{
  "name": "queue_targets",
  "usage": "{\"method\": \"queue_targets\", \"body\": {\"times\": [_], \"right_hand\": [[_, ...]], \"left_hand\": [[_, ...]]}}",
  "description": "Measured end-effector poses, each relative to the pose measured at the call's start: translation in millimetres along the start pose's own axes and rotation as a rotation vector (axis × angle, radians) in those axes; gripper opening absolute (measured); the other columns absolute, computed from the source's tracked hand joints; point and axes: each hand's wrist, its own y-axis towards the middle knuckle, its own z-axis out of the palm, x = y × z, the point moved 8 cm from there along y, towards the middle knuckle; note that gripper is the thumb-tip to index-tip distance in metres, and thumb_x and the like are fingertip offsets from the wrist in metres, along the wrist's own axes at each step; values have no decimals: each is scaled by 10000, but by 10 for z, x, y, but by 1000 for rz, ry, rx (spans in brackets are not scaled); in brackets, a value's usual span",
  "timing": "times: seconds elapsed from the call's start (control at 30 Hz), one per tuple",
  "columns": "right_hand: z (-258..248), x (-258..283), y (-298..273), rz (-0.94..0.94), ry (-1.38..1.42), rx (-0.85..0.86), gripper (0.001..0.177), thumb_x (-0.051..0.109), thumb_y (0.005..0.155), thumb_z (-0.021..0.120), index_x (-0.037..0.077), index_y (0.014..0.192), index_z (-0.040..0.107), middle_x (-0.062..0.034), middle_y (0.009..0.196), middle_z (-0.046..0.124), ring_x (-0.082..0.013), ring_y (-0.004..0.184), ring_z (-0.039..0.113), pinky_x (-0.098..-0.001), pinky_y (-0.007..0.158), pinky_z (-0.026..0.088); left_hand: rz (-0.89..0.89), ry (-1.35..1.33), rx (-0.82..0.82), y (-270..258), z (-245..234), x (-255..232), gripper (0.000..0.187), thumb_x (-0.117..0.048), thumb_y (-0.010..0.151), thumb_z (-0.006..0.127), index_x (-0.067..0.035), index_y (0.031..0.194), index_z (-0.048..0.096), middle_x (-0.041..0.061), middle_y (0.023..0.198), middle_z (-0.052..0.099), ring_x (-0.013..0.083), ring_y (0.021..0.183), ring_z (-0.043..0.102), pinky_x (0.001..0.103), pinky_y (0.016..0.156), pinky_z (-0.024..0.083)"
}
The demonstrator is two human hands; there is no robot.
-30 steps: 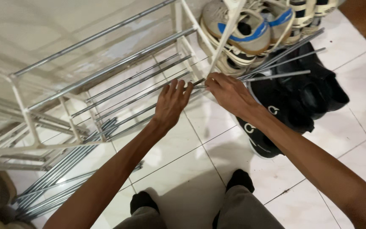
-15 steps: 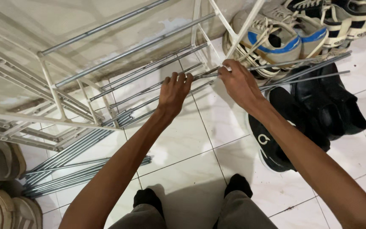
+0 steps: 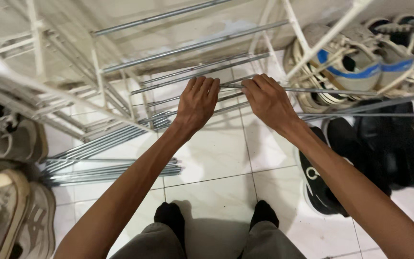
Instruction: The person inserts metal rods into the slots of a white plastic shoe rack frame. They repeatedly pick up rods from the floor and slide them into the rack to form shelves.
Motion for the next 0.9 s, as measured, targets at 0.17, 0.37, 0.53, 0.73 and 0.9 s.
{"method": "queue_targets", "body": {"times": [0.17, 0.37, 0.53, 0.73, 0.9], "right_hand": [[266, 398, 386, -81, 23, -26, 84, 75, 990, 722, 2, 1018, 691, -116, 856, 623, -295, 786, 642, -394, 689, 543], [571, 821, 705, -194, 65, -19, 130, 141, 942, 767, 29, 954, 703, -92, 854, 652, -261, 743, 667, -370, 608, 540], [624, 1038, 891, -236, 72, -64, 186, 191, 956, 797, 50, 915, 683, -69, 816, 665, -251, 715, 662, -366, 581, 512], [627, 1188, 902, -245, 41, -39, 270, 264, 963, 805, 58, 872, 656, -59, 756, 645, -250, 614, 624, -370, 514, 458], [622, 1141, 926, -207, -23, -4, 394, 364, 1001, 786, 64, 798, 630, -63, 664, 605, -254, 545, 590, -381, 459, 415]], "left_hand": [[-73, 74, -2, -268, -327, 231, 469, -46, 927, 647, 85, 1368, 554, 189, 1265, 591, 331, 1207, 572, 431, 1053, 488], [-216, 26, 35, -630, -591, 452, 558, -22, 926, 614, 87, 1458, 486, 213, 1375, 563, 374, 1331, 530, 466, 1150, 444], [-260, 69, -7, -777, -829, 473, 593, -69, 997, 594, 94, 1527, 387, 258, 1458, 500, 414, 1428, 453, 504, 1217, 384], [-267, 73, 70, -892, -1043, 452, 602, -69, 988, 573, 97, 1532, 372, 263, 1519, 465, 425, 1464, 420, 508, 1240, 366], [-240, 99, 141, -1026, -1174, 455, 605, -65, 977, 557, 122, 1528, 391, 275, 1545, 443, 419, 1467, 427, 490, 1229, 376]]}}
